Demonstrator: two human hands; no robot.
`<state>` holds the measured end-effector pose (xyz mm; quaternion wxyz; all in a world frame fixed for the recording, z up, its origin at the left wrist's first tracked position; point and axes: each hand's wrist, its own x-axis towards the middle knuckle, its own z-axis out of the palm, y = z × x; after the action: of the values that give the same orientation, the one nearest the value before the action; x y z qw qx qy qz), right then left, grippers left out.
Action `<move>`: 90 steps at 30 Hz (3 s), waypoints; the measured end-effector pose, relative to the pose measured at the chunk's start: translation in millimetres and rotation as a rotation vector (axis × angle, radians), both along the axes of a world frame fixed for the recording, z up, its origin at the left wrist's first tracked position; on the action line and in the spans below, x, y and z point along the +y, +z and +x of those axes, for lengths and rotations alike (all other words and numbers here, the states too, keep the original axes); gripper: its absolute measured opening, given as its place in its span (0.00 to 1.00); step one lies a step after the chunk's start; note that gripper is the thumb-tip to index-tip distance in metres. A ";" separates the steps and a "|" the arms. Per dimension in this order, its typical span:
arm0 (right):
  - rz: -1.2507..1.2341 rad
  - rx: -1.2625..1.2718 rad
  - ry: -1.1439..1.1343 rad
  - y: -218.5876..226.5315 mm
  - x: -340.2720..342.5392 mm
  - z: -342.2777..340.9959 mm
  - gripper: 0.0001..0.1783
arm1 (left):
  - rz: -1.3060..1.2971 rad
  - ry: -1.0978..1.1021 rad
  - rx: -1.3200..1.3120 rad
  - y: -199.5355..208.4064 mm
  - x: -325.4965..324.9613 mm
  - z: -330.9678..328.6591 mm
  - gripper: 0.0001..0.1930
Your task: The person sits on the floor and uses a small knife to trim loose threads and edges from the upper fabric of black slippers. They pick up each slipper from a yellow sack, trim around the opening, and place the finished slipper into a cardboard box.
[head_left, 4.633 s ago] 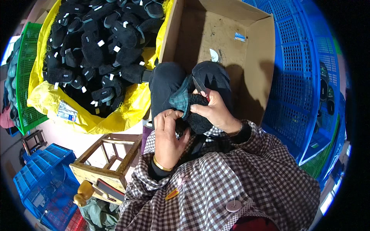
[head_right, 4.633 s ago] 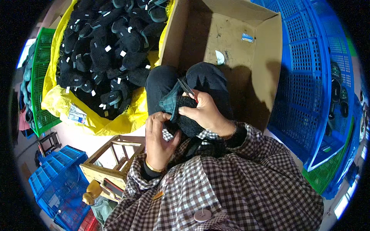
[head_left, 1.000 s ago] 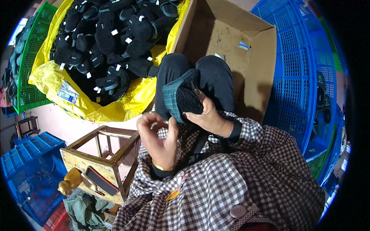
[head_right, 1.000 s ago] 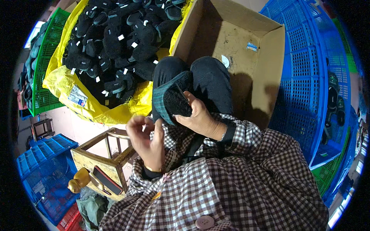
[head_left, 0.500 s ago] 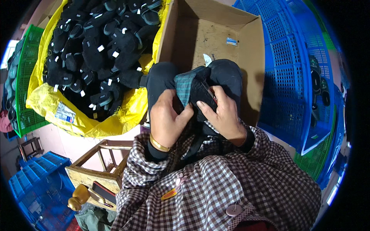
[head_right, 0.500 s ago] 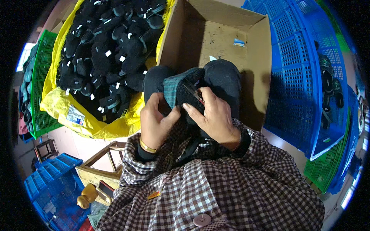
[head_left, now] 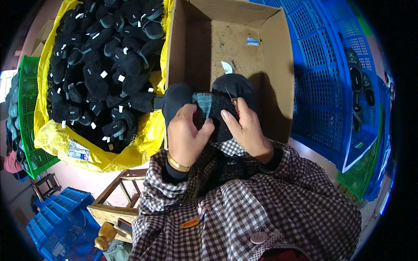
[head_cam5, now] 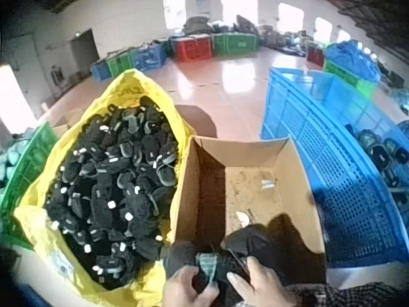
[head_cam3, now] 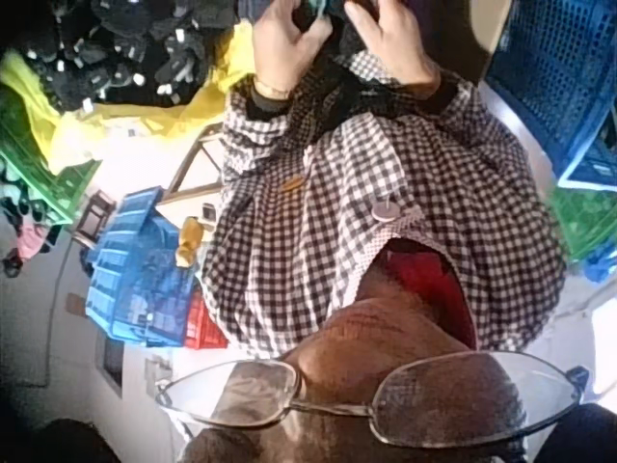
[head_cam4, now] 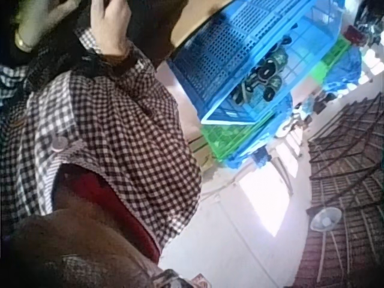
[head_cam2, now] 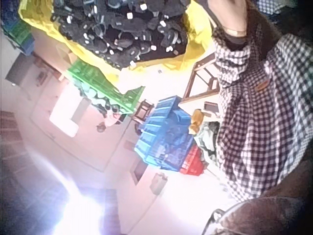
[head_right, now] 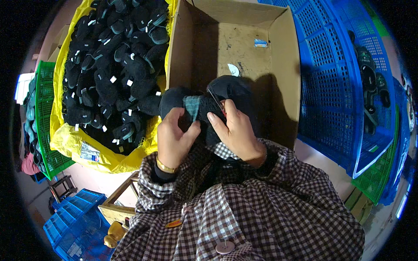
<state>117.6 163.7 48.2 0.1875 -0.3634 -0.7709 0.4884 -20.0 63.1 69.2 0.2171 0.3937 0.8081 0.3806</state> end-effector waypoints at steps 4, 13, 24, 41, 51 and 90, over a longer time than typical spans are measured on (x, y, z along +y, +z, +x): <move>-0.122 -0.107 0.165 8.9 13.9 8.3 0.19 | -0.021 0.038 0.065 9.7 -4.4 9.9 0.20; -0.072 -0.044 0.300 7.9 1.2 -2.6 0.22 | -0.105 0.096 -0.028 23.7 -7.9 10.3 0.18; -0.327 0.061 0.428 5.8 -12.3 -36.5 0.17 | -0.079 0.077 0.080 43.0 -16.3 9.1 0.18; -0.336 0.110 0.570 -9.8 25.4 -8.8 0.14 | -0.039 0.136 0.358 27.9 -51.5 54.2 0.28; -0.927 -0.114 0.533 19.7 18.7 -12.6 0.11 | 0.022 0.179 0.158 33.3 -58.9 39.1 0.18; 0.080 0.201 0.499 48.1 14.0 -10.9 0.23 | 0.274 -0.185 0.467 40.8 -69.8 16.7 0.34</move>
<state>106.8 177.7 96.3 0.1511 -0.1040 -0.8328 0.5223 -3.3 -6.7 110.0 0.0038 0.5686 0.7377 0.3640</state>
